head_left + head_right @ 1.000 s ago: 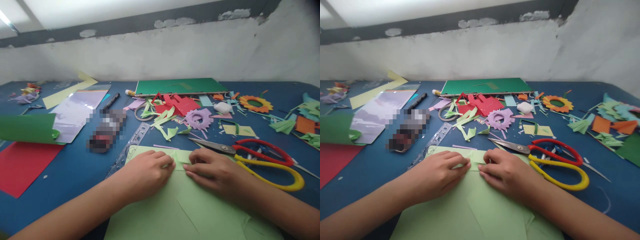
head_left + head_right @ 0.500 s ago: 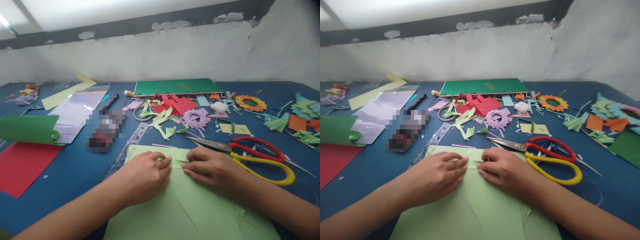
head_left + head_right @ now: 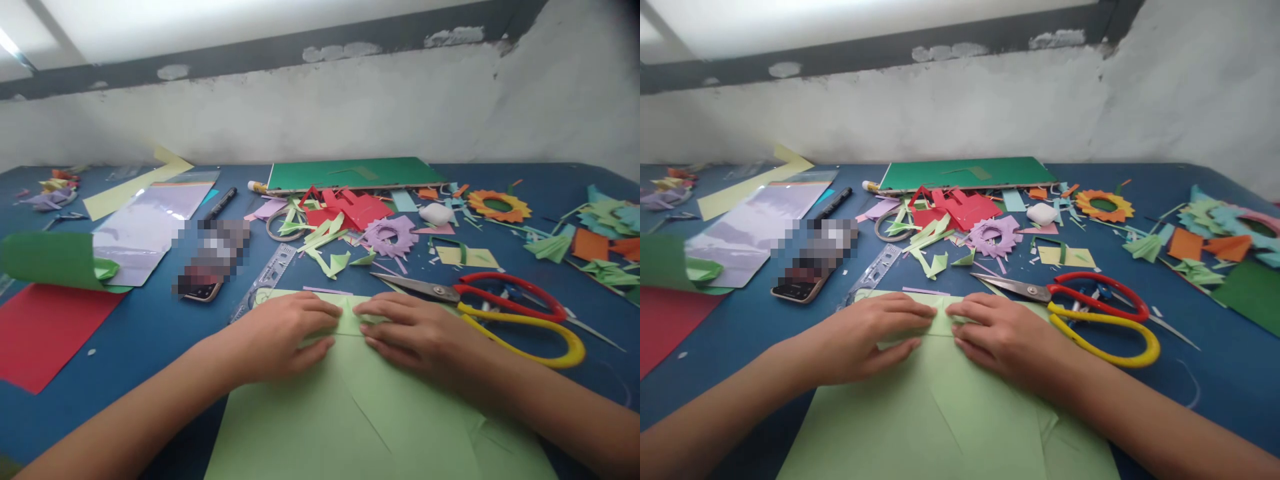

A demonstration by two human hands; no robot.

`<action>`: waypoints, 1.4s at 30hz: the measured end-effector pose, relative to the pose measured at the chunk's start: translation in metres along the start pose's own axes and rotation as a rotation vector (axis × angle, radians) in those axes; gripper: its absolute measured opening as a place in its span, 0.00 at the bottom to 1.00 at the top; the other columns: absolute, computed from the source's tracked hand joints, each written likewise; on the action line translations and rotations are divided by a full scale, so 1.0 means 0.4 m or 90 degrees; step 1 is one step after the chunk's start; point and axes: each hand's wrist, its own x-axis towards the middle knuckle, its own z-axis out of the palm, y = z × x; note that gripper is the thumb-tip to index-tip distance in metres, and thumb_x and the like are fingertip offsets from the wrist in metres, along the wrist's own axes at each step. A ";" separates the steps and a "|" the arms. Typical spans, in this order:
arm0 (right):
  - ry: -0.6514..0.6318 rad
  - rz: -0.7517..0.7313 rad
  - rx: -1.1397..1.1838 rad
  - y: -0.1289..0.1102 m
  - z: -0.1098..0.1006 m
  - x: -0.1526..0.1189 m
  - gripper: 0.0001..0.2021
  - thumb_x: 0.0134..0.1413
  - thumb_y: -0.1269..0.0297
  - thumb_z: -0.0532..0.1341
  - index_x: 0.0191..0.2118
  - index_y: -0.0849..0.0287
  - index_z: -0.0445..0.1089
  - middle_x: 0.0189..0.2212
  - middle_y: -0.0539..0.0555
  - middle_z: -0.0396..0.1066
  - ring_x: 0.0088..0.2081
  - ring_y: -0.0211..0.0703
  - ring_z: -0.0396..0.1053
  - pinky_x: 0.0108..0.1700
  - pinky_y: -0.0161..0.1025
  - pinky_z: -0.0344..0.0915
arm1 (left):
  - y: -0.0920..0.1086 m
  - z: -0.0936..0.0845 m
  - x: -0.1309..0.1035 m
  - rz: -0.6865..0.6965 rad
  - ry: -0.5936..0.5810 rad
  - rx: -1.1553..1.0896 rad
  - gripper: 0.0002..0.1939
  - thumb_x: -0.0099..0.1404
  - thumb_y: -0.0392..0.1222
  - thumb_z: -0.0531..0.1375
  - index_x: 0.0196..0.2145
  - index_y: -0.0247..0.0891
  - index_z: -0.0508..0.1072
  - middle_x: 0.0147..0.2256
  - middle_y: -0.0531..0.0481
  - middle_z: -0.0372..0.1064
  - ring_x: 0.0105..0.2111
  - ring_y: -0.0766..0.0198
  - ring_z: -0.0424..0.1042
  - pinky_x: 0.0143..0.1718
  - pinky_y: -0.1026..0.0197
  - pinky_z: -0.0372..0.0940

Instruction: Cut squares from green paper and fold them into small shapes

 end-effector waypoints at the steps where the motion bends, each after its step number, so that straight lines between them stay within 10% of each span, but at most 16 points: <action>1: -0.002 -0.016 -0.007 -0.002 -0.001 0.003 0.10 0.59 0.72 0.53 0.33 0.62 0.72 0.40 0.58 0.72 0.41 0.45 0.68 0.45 0.43 0.66 | -0.004 -0.002 0.001 0.002 -0.002 -0.001 0.12 0.63 0.35 0.53 0.43 0.34 0.72 0.46 0.45 0.69 0.44 0.59 0.69 0.50 0.56 0.63; 42: -0.067 -0.022 -0.008 0.000 -0.014 0.008 0.10 0.60 0.71 0.52 0.40 0.60 0.71 0.40 0.57 0.72 0.40 0.43 0.67 0.42 0.42 0.66 | -0.012 0.037 0.005 0.153 0.035 0.119 0.15 0.63 0.37 0.51 0.44 0.32 0.70 0.43 0.42 0.69 0.38 0.58 0.68 0.43 0.56 0.65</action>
